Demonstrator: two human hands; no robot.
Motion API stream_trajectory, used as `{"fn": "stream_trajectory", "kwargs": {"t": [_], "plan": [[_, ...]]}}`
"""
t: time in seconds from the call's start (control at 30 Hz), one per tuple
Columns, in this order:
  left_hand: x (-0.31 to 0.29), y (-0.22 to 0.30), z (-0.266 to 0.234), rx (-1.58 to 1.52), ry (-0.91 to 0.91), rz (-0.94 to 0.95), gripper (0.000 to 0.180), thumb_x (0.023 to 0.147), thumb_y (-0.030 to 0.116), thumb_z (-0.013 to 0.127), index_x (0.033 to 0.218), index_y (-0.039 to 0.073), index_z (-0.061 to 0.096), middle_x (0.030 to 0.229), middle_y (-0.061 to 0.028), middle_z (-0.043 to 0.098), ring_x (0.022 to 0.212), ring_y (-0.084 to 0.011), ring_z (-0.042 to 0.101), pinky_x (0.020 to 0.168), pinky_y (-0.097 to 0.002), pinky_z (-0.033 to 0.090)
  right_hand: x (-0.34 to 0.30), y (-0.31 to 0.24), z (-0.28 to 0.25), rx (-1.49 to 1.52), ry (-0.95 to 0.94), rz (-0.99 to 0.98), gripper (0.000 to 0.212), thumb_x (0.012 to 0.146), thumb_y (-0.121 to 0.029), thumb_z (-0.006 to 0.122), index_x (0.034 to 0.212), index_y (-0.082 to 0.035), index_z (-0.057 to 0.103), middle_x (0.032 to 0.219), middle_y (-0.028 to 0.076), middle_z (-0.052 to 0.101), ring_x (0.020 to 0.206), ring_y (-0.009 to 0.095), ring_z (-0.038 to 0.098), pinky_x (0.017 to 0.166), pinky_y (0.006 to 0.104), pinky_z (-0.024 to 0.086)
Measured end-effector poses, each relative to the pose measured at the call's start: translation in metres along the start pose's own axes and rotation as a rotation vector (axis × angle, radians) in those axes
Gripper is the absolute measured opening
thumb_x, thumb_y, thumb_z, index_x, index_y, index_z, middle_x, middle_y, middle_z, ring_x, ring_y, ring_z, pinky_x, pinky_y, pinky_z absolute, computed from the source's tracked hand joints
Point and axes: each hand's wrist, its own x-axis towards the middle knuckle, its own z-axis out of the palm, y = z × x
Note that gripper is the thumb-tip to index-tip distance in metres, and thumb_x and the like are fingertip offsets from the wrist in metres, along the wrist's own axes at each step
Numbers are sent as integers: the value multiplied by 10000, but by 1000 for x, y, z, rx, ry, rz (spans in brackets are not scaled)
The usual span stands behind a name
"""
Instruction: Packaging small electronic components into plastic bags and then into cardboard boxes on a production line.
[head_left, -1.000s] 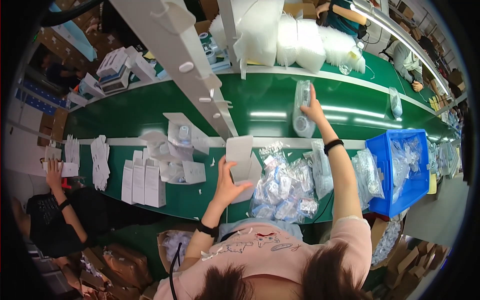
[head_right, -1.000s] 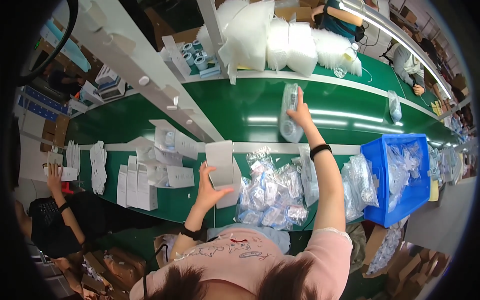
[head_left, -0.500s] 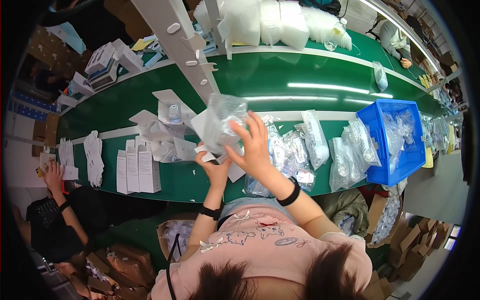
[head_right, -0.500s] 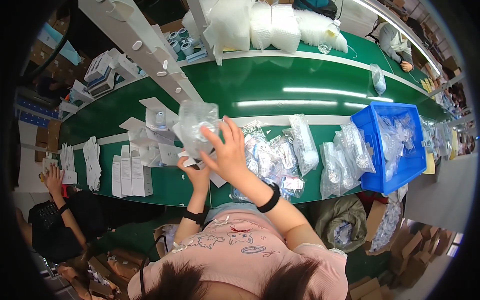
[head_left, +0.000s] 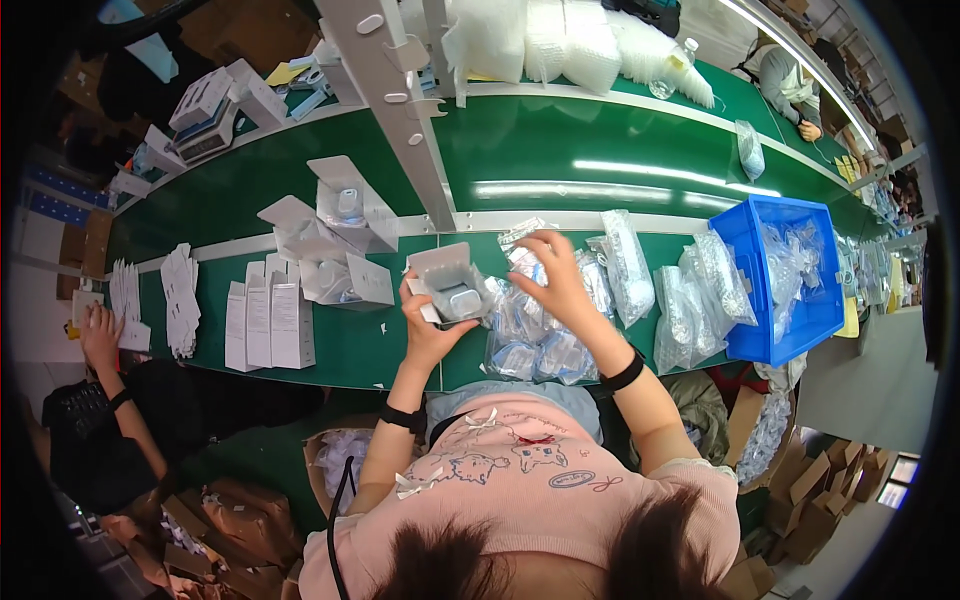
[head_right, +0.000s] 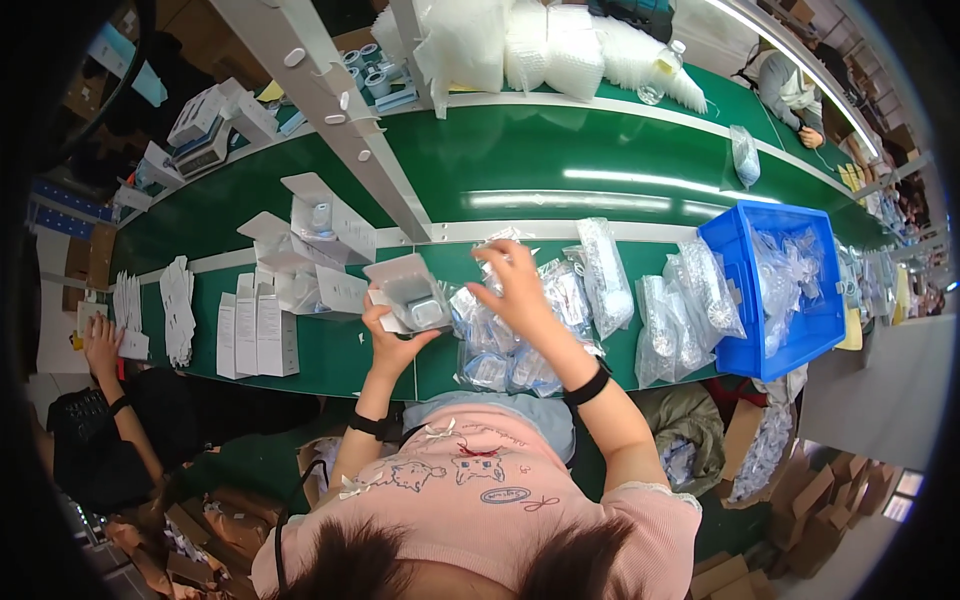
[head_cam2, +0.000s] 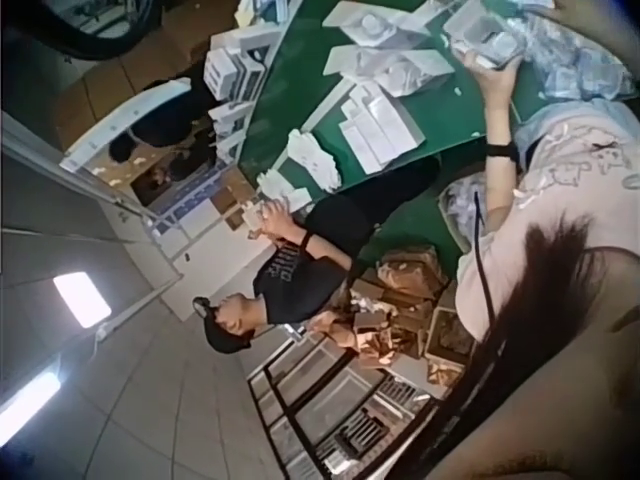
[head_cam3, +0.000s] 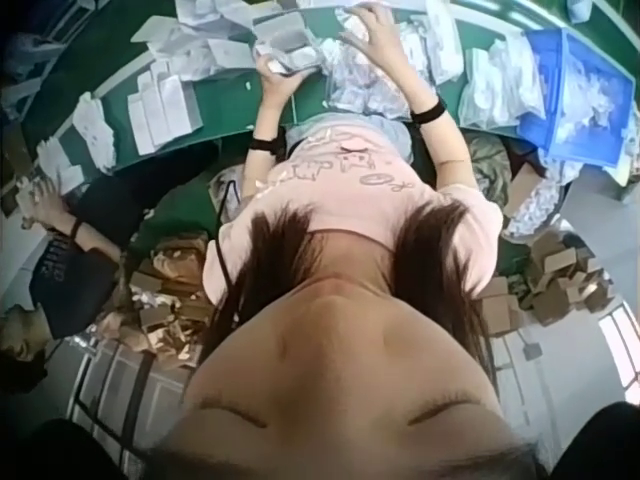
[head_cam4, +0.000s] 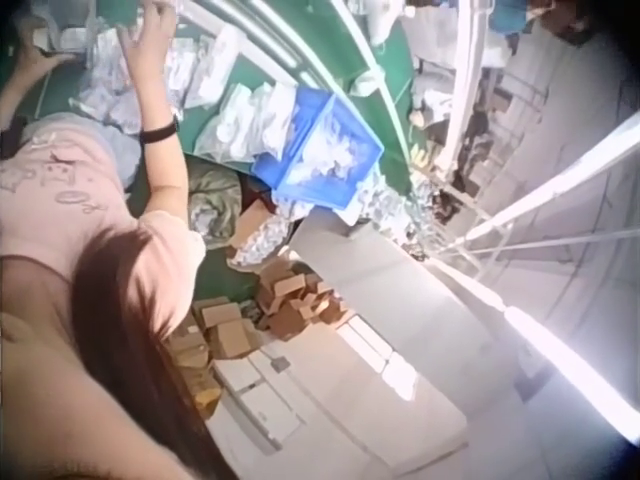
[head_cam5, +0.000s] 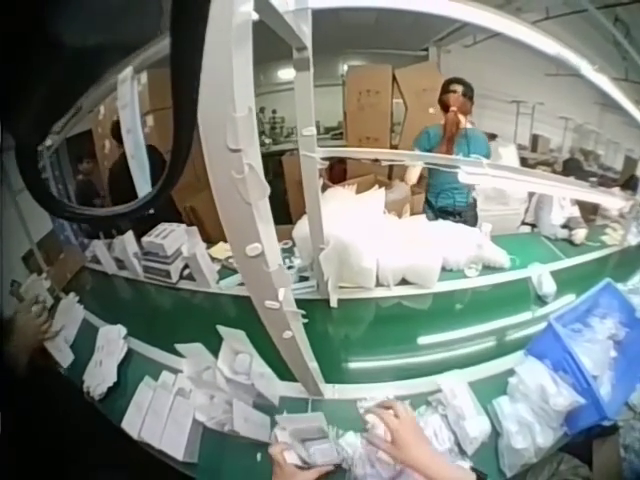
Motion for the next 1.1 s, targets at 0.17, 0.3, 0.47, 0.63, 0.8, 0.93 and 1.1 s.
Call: {"fn": "stream_trajectory", "kwargs": {"t": [0.17,0.3,0.47,0.63,0.8,0.93,1.1], "plan": [[5,38,-21,164,-52,-228,510,553,155,777,979,66,513,1240,-186,332,1126,-337,384,902,-379,354,-64,49,-7,-581,-470,202,443,599,-126,711,1004,-64,541,1038,127,494,1007,302,431,818,368,382],[17,40,-26,250,-73,-238,322,580,125,753,838,29,586,1131,-143,439,980,-250,477,814,-316,388,-65,52,-7,-233,-328,98,383,604,-110,715,940,-48,544,1012,126,514,957,291,481,770,348,409],[45,46,-27,217,-22,-570,194,564,72,740,647,-8,584,886,-77,546,673,-149,494,588,-255,385,-17,-16,-15,451,-29,266,262,657,-65,686,868,-33,534,850,108,552,795,242,564,655,295,440],[44,33,-45,234,-28,-551,189,560,94,729,631,7,577,799,-116,580,752,-251,564,666,-311,431,23,-67,17,439,-141,-387,199,689,-51,644,847,-29,524,741,90,554,704,219,578,604,271,451],[34,27,-29,103,-33,-540,154,583,99,703,649,13,594,824,-143,587,849,-266,573,711,-321,437,20,-59,47,-20,-444,-837,235,655,-81,608,880,-54,542,787,85,539,683,229,538,583,302,449],[27,24,-34,118,65,-473,143,615,96,688,678,0,602,837,-146,587,848,-254,572,710,-313,435,20,-78,44,-48,-407,-816,238,663,-120,605,887,-61,551,900,68,519,854,231,503,734,362,415],[28,25,-34,-45,76,-509,126,658,93,665,708,-8,608,872,-149,582,844,-240,570,705,-303,432,14,-72,38,-239,-347,-739,240,673,-185,605,875,-60,572,944,52,505,968,243,463,879,453,330]]}}
